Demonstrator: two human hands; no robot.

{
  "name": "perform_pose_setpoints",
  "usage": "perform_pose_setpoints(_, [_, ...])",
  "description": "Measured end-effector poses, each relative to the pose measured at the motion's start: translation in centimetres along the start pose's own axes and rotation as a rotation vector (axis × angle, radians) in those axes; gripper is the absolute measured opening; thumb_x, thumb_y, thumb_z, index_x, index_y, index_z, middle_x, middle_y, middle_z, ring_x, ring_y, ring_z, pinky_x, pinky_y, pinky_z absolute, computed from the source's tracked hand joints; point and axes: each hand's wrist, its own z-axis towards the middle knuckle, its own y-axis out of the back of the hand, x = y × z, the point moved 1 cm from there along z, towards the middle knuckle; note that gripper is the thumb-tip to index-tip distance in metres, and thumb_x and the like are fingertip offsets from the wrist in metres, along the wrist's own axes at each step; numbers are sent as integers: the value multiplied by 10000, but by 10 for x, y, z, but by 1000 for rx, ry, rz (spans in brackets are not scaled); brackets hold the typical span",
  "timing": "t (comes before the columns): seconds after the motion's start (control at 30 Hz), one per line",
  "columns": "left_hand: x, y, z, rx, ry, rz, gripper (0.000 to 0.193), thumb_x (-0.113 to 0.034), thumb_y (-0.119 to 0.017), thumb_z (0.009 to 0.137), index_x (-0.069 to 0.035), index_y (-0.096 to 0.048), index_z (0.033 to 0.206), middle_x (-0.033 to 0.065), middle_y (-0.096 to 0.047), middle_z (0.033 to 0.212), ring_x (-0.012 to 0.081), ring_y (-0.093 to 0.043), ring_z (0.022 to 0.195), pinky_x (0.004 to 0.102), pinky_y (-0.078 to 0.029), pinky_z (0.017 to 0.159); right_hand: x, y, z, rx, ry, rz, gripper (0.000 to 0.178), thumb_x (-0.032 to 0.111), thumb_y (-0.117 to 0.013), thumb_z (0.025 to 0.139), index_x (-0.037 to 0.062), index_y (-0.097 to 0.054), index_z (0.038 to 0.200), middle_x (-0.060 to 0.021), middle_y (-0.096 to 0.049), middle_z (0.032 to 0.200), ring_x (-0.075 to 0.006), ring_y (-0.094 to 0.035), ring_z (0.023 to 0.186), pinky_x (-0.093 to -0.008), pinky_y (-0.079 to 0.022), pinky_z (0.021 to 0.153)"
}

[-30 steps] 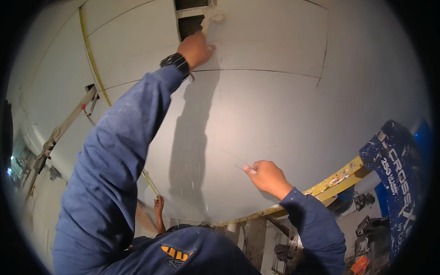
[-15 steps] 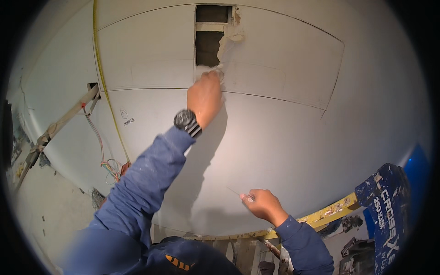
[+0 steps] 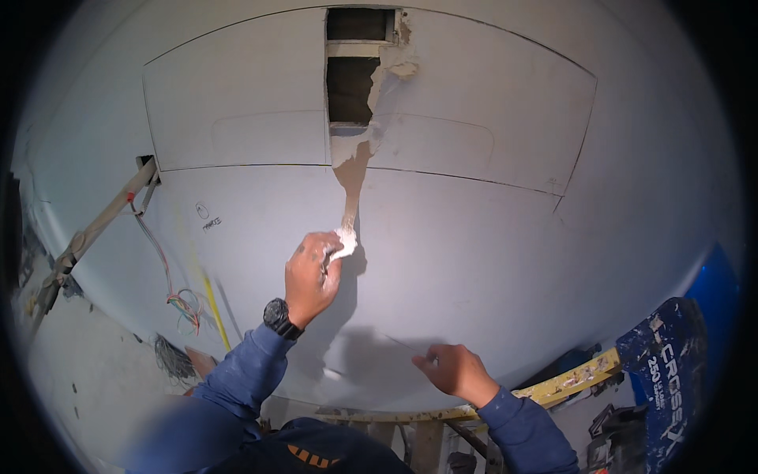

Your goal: The person uses a utility knife to cut along pre-drawn lines on a white wall panel, then removes the cut section to create an opening. The person works from a ladder and removes debris by hand.

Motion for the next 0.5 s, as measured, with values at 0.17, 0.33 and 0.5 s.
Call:
perform_pose_setpoints(0.17, [-11,9,-6,-43,61,-59,200,50,-673,857,-25,-646,1040,164,-695,1062,348,-728,1008,413,-582,843,10,8,-2,81,-49,1,491,523,-679,970,44,-785,972,-211,-745,818,-412,-739,853,-454,-585,804])
perform_pose_setpoints(0.33, [-11,37,49,-264,-26,-50,166,-19,-685,936,-32,-661,1100,152,-688,1040,317,-706,911,386,-562,773,13,12,-1,120,-87,26,508,528,-673,969,33,-783,1007,-212,-756,856,-410,-743,866,-455,-581,828])
perform_pose_setpoints(0.5, [-13,99,104,-468,-6,-129,117,-86,-706,983,-31,-649,1070,91,-676,918,152,-648,824,321,-538,732,13,13,1,156,-94,27,539,552,-680,970,24,-779,1020,-197,-747,827,-349,-740,792,-413,-570,757])
